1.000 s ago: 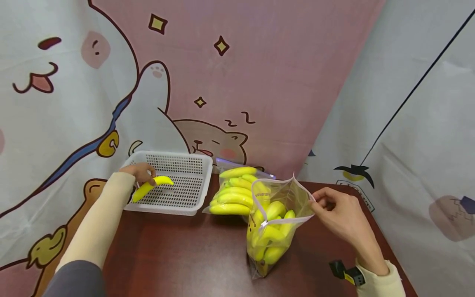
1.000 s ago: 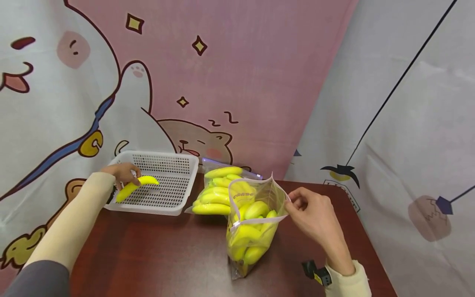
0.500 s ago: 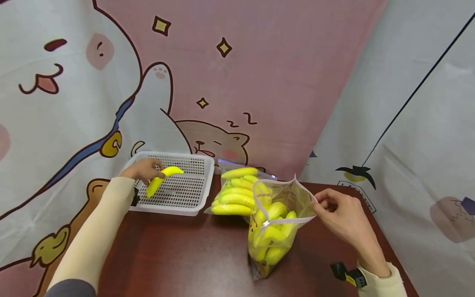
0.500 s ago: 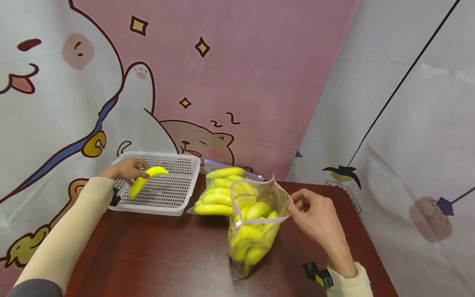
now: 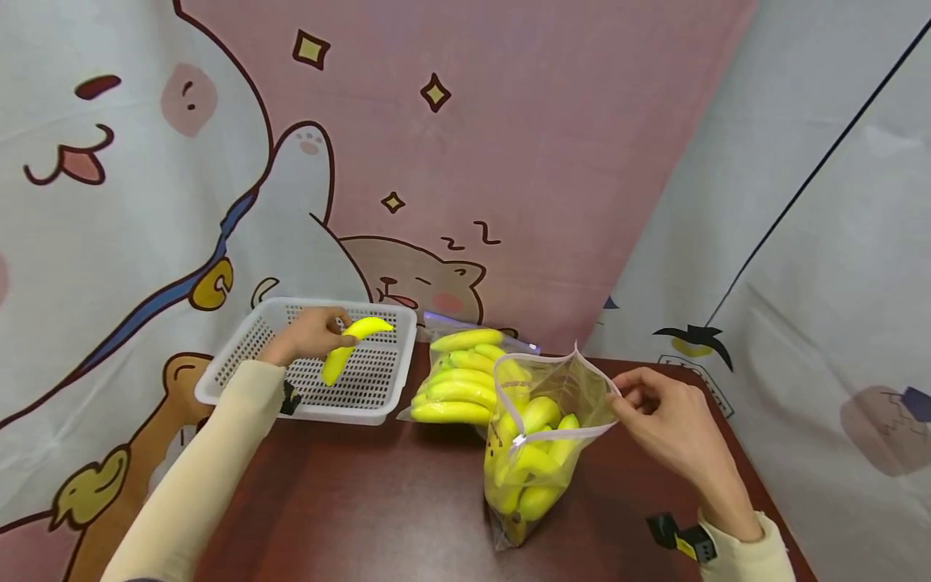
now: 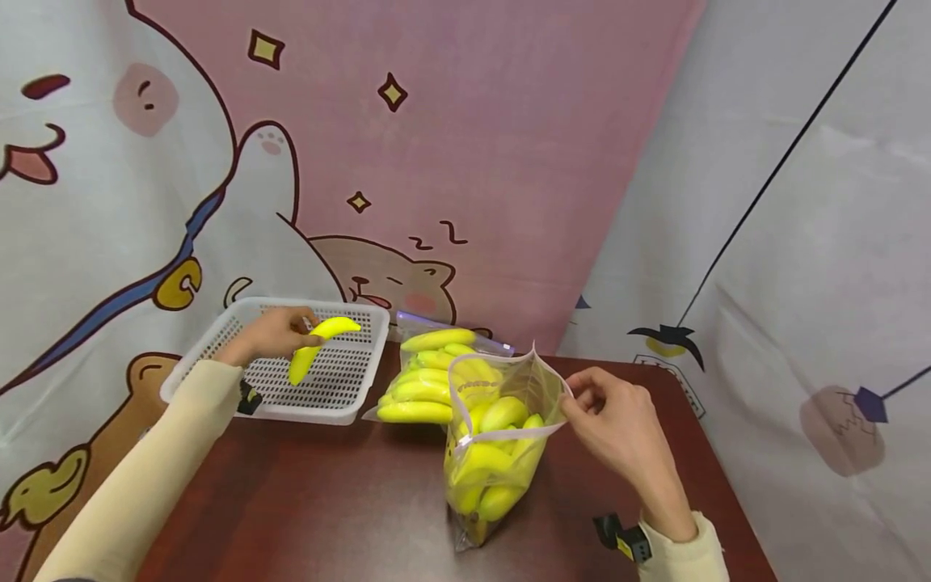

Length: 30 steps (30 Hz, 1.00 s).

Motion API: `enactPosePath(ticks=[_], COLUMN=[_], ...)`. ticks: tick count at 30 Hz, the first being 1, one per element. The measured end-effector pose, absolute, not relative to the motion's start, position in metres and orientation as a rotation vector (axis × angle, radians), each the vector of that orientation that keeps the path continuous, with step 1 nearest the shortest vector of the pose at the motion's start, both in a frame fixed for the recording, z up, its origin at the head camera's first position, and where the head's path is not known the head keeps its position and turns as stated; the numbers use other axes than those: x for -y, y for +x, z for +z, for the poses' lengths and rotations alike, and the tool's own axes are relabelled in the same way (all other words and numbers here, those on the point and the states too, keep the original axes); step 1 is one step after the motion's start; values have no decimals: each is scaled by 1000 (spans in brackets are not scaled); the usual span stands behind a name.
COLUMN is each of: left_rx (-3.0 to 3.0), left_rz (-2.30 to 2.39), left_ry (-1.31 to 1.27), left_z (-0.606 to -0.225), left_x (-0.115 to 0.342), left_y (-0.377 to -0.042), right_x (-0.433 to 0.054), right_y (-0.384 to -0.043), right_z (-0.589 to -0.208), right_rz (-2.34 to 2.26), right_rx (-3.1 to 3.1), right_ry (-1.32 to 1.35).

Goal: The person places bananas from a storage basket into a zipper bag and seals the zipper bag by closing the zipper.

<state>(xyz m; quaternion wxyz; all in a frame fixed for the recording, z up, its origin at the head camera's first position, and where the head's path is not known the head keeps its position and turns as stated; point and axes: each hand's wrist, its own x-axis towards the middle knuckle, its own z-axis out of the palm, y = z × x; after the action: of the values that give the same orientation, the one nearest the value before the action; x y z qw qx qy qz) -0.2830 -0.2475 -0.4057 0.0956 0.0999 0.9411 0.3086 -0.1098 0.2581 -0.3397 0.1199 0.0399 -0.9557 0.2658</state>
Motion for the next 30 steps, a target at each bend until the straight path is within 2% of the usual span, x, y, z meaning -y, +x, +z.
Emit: enactPosePath(ticks=[22, 30], left_rx=[-2930, -2943], left_rz=[1071, 1136], left_ry=[495, 655], left_z=[-376, -364], left_x=[166, 137], left_y=[-246, -231], right_x=[-260, -260], right_y=[-113, -116], right_z=[-341, -342], right_rz=[757, 746], right_rx=[2777, 2771], right_ry=[121, 132])
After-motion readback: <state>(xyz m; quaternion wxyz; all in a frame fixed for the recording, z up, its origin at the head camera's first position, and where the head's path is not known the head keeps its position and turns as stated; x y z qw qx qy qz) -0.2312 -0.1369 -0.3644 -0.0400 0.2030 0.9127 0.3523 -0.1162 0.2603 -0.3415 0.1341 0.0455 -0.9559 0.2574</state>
